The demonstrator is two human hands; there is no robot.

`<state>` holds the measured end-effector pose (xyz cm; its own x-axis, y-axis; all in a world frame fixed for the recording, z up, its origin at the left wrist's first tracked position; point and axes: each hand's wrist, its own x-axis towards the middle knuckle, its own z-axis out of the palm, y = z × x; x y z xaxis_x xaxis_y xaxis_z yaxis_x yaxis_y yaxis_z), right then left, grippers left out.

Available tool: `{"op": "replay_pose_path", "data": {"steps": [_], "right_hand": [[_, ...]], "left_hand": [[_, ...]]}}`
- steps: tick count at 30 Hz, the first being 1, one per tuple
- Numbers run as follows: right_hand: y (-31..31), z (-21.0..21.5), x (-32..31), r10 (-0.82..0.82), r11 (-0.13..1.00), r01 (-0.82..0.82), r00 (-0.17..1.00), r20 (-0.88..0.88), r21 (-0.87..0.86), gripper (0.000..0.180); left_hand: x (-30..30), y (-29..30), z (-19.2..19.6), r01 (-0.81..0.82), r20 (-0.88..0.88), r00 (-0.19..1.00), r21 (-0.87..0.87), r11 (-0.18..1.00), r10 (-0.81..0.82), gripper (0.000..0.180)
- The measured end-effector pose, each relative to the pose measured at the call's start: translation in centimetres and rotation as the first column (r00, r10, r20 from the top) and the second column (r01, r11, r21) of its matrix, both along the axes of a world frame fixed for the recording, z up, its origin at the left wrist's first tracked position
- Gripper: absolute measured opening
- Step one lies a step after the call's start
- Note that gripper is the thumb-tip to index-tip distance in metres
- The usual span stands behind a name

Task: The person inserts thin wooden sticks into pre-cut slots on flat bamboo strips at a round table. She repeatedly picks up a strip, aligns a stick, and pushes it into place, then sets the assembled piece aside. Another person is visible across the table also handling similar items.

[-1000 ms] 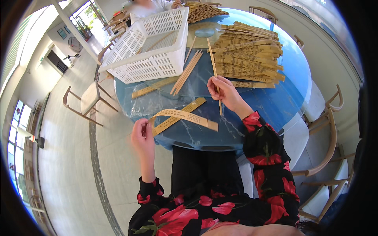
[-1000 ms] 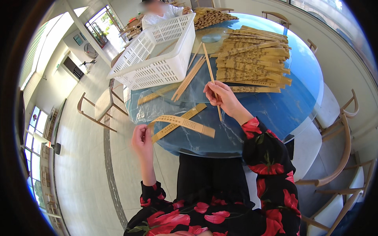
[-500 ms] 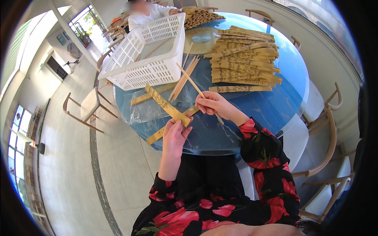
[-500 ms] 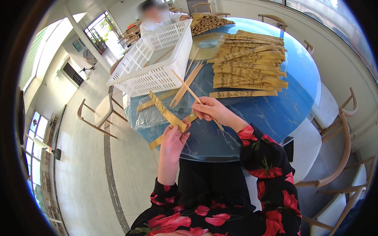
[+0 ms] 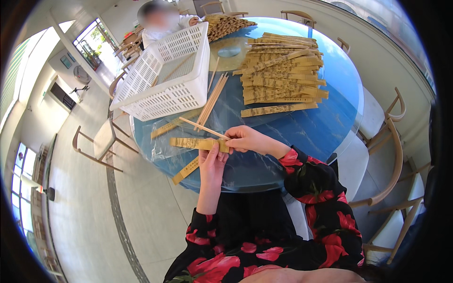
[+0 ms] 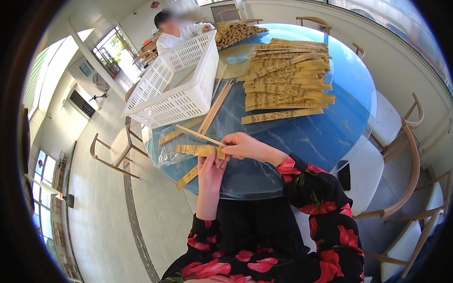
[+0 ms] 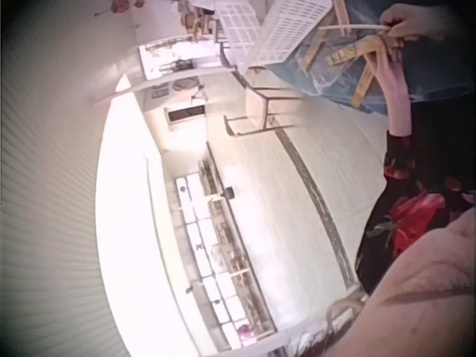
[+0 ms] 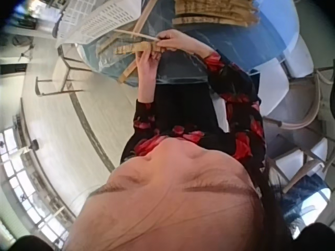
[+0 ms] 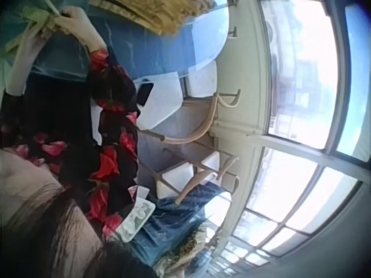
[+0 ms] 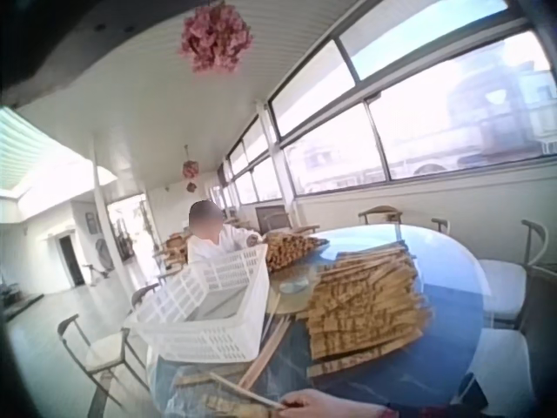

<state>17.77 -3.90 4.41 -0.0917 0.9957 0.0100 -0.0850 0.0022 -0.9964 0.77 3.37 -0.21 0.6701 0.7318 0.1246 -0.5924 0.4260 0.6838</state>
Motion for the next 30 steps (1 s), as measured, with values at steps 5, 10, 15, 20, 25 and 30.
{"op": "replay_pose_path", "data": {"steps": [5,10,15,20,25,30], "right_hand": [[-0.2,-0.1,-0.1,0.007,1.0,-0.008,0.998,0.056,0.005,0.015],[0.0,-0.2,-0.2,0.017,1.0,-0.016,0.996,0.087,-0.013,0.013],[0.0,-0.1,-0.2,0.017,1.0,-0.015,0.995,0.102,-0.025,0.013],[-0.1,-0.3,-0.3,0.021,0.999,-0.019,0.998,0.058,-0.032,0.018],[-0.2,-0.1,0.1,0.081,0.995,-0.08,0.997,0.011,-0.067,0.018],[-0.5,0.8,-0.2,0.114,0.987,-0.11,0.993,0.028,-0.117,0.019]], "left_hand": [[-0.1,-0.6,-0.9,-0.132,0.013,0.991,0.043,0.99,0.132,0.014],[-0.1,-1.5,-0.6,-0.259,-0.045,0.963,0.095,0.961,0.264,0.018],[-0.1,-1.7,-0.7,-0.285,-0.124,0.942,0.187,0.94,0.311,0.018],[-0.4,-1.7,-0.1,-0.211,-0.142,0.957,0.249,0.945,0.252,0.019],[-1.4,-0.8,0.7,0.052,-0.226,0.974,0.362,0.931,0.033,0.017],[-1.6,-0.8,0.2,0.074,-0.272,0.961,0.457,0.886,0.06,0.022]]}}
